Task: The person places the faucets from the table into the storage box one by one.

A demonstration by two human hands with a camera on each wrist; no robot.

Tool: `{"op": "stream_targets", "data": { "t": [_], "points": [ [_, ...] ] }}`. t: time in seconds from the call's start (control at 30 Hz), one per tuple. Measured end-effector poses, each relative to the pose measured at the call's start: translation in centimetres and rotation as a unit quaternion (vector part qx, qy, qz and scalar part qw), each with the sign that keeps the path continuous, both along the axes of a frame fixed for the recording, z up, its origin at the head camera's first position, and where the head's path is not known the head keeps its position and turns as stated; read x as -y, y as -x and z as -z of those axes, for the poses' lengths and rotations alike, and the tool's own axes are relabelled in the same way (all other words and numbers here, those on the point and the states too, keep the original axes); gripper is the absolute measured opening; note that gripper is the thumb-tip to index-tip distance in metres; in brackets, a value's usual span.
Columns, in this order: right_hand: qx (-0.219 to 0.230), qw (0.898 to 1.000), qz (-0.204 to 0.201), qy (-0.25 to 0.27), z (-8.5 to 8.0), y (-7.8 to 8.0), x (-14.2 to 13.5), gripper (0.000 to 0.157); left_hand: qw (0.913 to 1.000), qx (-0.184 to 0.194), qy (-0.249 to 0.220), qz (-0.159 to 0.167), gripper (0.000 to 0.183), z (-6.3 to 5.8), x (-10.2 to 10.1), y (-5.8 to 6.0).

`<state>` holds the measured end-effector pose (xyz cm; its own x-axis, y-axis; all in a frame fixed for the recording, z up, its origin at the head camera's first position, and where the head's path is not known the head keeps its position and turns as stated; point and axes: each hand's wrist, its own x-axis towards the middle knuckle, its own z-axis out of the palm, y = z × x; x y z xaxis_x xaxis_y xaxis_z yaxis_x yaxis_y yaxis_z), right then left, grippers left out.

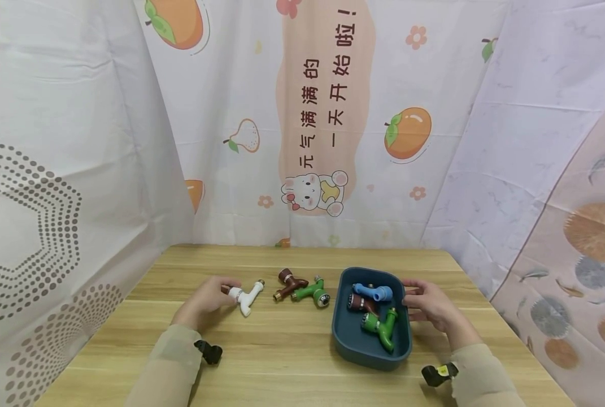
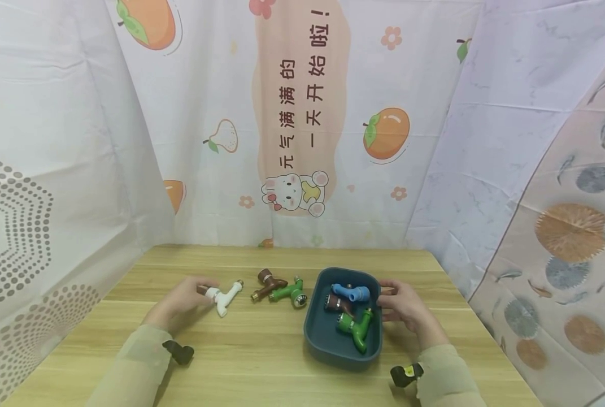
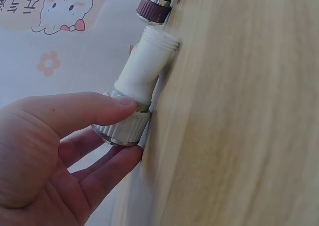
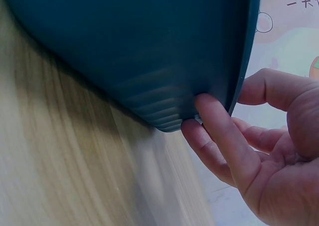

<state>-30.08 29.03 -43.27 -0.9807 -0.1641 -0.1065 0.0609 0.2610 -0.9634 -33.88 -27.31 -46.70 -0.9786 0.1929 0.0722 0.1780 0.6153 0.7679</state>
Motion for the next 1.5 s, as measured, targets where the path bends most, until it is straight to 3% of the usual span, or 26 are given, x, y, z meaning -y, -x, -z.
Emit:
{"op": "stream_targets", "data": {
  "t": [0.5,0.8,1.5],
  "points": [
    [-0.002,1.000,-0.002,0.003,-0.1,0.1,-0.1,0.063,0.9999,0.003,0.005,-0.011,0.044,-0.5,-0.1,-0.4],
    [-0.003,1.000,-0.001,0.001,-0.1,0.1,-0.1,0.063,0.9992,0.011,0.015,-0.034,0.045,-0.6,0.0,-0.4],
    [-0.002,1.000,0.005,-0.006,0.0,-0.1,0.1,0.064,0.9990,-0.026,0.003,-0.035,0.038,-1.6,0.5,-0.4]
  ]
}}
